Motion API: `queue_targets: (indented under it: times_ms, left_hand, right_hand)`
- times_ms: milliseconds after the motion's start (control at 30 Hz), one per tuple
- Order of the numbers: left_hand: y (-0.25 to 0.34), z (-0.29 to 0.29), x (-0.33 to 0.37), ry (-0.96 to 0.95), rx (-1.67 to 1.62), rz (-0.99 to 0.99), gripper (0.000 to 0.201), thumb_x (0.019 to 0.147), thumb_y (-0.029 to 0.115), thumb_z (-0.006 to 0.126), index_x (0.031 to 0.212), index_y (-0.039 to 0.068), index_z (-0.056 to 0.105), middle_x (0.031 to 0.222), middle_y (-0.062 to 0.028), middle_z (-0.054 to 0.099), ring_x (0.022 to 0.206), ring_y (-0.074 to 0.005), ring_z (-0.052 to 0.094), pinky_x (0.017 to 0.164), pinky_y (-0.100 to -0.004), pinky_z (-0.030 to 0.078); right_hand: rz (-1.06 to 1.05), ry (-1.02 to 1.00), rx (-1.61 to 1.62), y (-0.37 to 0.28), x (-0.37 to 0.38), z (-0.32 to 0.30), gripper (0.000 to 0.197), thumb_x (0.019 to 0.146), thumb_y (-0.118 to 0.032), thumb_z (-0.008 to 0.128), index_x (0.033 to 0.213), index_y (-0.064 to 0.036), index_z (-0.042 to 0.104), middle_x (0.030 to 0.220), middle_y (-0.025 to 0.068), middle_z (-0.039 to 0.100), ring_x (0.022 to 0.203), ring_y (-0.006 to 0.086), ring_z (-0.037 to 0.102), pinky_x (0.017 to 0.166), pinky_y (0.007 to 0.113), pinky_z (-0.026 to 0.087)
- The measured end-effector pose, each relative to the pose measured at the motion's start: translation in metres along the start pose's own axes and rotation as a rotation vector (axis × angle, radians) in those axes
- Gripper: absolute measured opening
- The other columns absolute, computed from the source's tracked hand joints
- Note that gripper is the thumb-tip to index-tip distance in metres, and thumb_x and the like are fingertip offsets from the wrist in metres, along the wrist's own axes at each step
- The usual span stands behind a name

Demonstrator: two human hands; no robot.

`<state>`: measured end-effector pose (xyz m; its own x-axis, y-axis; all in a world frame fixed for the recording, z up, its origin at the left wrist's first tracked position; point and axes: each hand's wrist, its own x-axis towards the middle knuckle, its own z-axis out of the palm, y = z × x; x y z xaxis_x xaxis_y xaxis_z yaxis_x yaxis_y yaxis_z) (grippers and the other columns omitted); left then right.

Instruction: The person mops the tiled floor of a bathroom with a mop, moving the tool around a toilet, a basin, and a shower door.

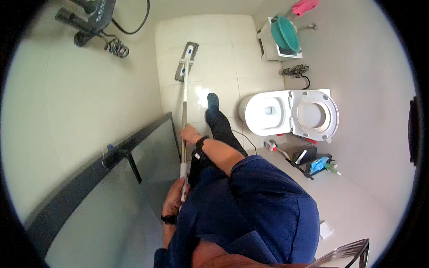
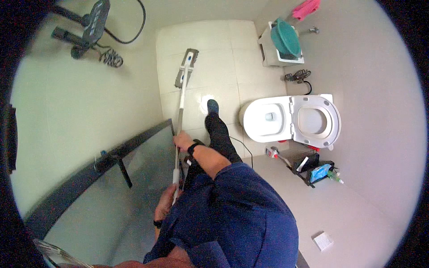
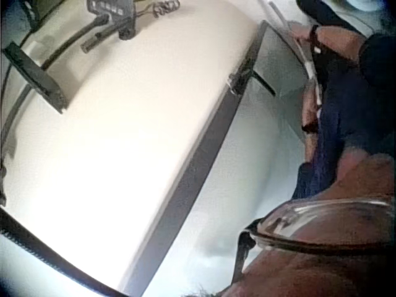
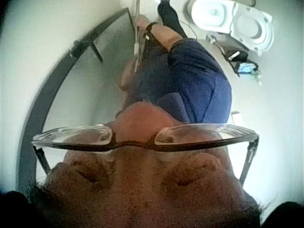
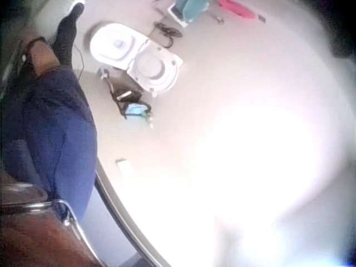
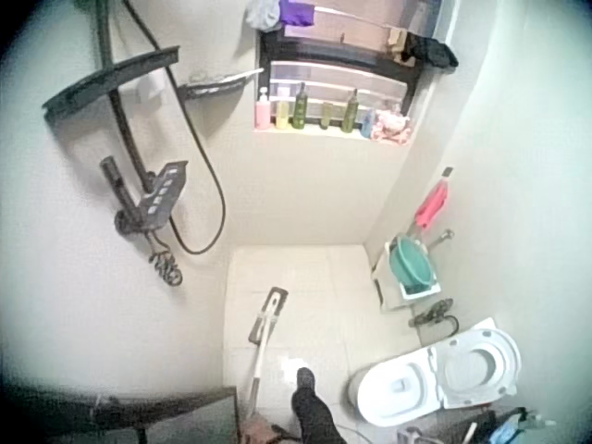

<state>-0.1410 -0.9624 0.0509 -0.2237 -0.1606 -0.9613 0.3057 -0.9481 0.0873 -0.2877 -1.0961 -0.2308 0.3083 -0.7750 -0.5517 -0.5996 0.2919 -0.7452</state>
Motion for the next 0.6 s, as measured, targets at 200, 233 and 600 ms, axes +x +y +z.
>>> queue_targets:
  times_ms: [200,233,600]
  left_hand:
    - [0.045,0.047,-0.013,-0.263,0.249,0.093,0.033,0.101,0.034,0.044,0.119,0.006,0.045,0.07,-0.0041,0.057,0.053,-0.0169,0.057,0.045,-0.0316,0.049]
    - [0.059,0.063,-0.011,-0.299,0.273,0.098,0.033,0.101,0.033,0.044,0.119,0.005,0.045,0.071,-0.0052,0.057,0.054,-0.0182,0.059,0.046,-0.0328,0.05]
    - [0.066,0.158,0.033,-0.591,0.629,0.199,0.052,0.103,0.041,0.038,0.139,0.003,0.041,0.095,-0.0122,0.063,0.078,-0.0187,0.066,0.068,-0.0299,0.056]
  right_hand:
    - [0.436,0.1,0.435,-0.056,-0.005,-0.082,0.034,0.091,-0.026,0.059,0.094,0.0072,0.059,0.073,0.0148,0.064,0.055,0.0257,0.063,0.045,0.037,0.05]
    - [0.428,0.157,0.495,-0.043,0.003,-0.096,0.033,0.091,-0.026,0.06,0.094,0.0068,0.058,0.073,0.0144,0.063,0.055,0.0246,0.063,0.044,0.036,0.049]
    - [0.652,-0.074,0.626,0.013,-0.192,-0.27,0.034,0.097,-0.034,0.052,0.089,-0.0012,0.055,0.068,0.0068,0.056,0.049,0.0187,0.056,0.044,0.034,0.047]
